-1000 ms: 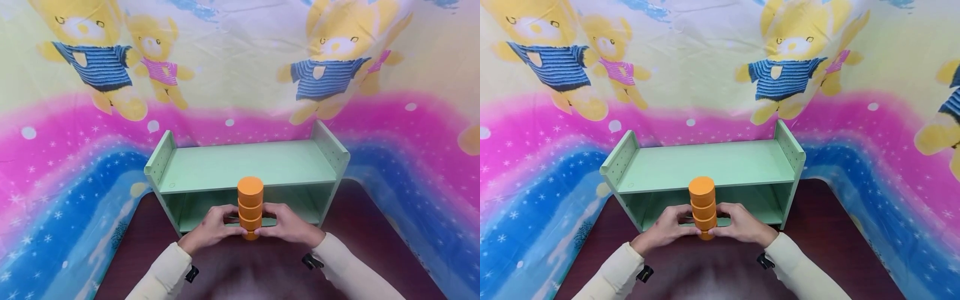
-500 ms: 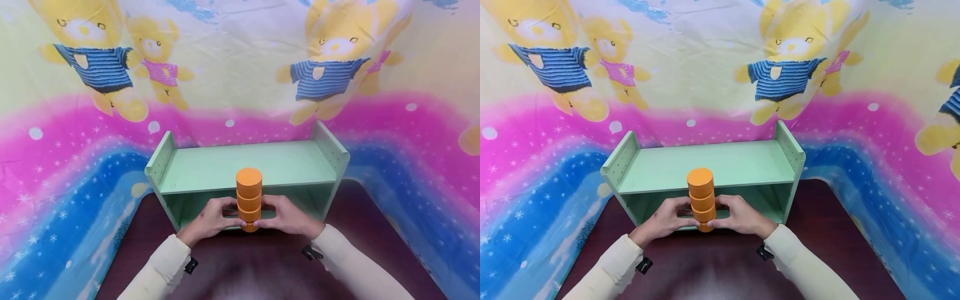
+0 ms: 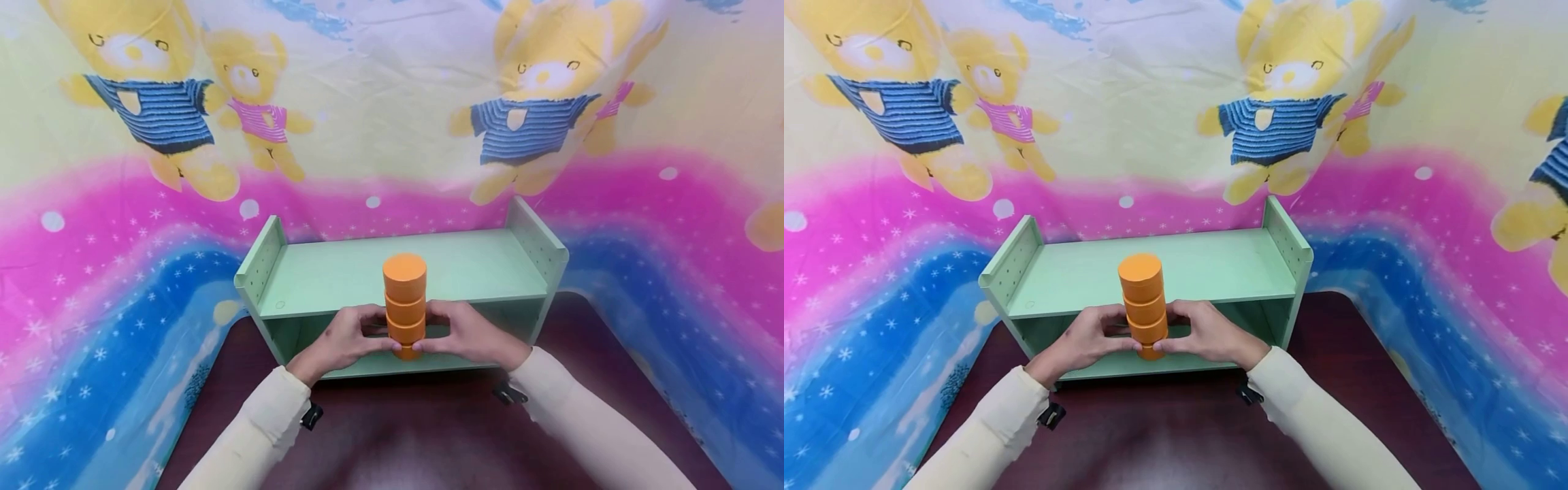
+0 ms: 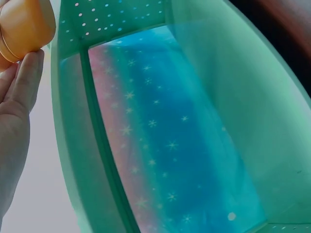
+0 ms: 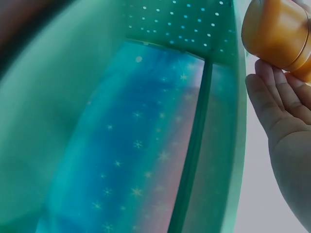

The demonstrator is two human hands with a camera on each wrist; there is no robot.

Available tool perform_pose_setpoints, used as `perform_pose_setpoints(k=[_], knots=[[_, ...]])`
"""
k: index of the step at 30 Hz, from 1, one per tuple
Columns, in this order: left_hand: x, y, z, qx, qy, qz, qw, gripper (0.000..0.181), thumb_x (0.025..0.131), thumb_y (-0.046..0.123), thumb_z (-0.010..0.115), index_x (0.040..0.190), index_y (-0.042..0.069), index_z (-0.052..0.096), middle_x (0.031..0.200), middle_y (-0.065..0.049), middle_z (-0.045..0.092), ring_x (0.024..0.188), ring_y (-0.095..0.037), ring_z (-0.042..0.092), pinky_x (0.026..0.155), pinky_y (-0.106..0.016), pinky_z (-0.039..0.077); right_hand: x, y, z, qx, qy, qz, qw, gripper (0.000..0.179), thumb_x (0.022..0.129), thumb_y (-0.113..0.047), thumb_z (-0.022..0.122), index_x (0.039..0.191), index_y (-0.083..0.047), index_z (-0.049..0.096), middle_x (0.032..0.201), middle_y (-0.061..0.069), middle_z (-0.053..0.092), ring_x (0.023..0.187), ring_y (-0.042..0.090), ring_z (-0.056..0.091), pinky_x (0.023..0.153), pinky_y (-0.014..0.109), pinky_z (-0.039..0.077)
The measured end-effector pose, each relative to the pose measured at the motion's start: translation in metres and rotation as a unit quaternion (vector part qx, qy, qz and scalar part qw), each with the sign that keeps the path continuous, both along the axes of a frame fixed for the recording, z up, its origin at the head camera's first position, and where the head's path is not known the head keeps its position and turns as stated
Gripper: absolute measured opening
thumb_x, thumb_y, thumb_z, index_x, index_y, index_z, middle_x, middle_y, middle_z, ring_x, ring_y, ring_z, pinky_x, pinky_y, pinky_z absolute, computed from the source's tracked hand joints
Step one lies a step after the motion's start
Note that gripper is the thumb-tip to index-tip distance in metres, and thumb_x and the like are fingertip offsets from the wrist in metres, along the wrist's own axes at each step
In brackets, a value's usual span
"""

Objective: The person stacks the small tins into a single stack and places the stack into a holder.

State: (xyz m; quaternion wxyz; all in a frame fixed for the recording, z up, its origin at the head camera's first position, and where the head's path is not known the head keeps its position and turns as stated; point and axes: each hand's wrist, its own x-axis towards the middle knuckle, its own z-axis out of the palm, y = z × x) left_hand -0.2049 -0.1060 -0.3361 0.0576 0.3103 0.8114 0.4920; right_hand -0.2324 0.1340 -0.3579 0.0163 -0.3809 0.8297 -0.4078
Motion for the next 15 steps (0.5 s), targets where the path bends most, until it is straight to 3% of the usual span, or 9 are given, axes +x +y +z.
perform_pose_setpoints(k=[3, 10, 15], knots=[[-0.002, 0.0, 0.005, 0.008, -0.006, -0.001, 1.0, 0.042, 0.079, 0.008, 0.074, 0.118, 0.003, 0.06, 0.111, -0.006, 0.064, 0.098, -0.02, 0.064, 0.082, -0.026, 0.054, -0.004, 0.0, 0.006, -0.003, 0.003, 0.006, 1.0, 0.054, 0.076, -0.042, 0.074, 0.122, -0.016, 0.058, 0.116, -0.009, 0.061, 0.104, 0.006, 0.058, 0.093, 0.029, 0.048], [-0.024, -0.004, -0.005, 0.02, -0.022, 0.005, 0.9995, 0.043, 0.077, 0.017, 0.076, 0.118, 0.012, 0.062, 0.112, 0.0, 0.064, 0.099, -0.014, 0.063, 0.083, -0.026, 0.054, -0.012, -0.001, 0.017, -0.013, -0.001, 0.018, 0.9998, 0.054, 0.077, -0.039, 0.075, 0.122, -0.014, 0.058, 0.115, -0.006, 0.061, 0.103, 0.009, 0.059, 0.092, 0.032, 0.05], [-0.032, -0.007, 0.0, 0.026, -0.02, 0.005, 0.9994, 0.046, 0.076, 0.023, 0.077, 0.117, 0.013, 0.062, 0.111, 0.0, 0.064, 0.1, -0.015, 0.063, 0.083, -0.027, 0.054, -0.018, -0.004, 0.023, -0.027, -0.02, 0.023, 0.9992, 0.05, 0.078, -0.031, 0.076, 0.121, -0.012, 0.058, 0.114, -0.003, 0.062, 0.103, 0.013, 0.06, 0.093, 0.037, 0.049]])
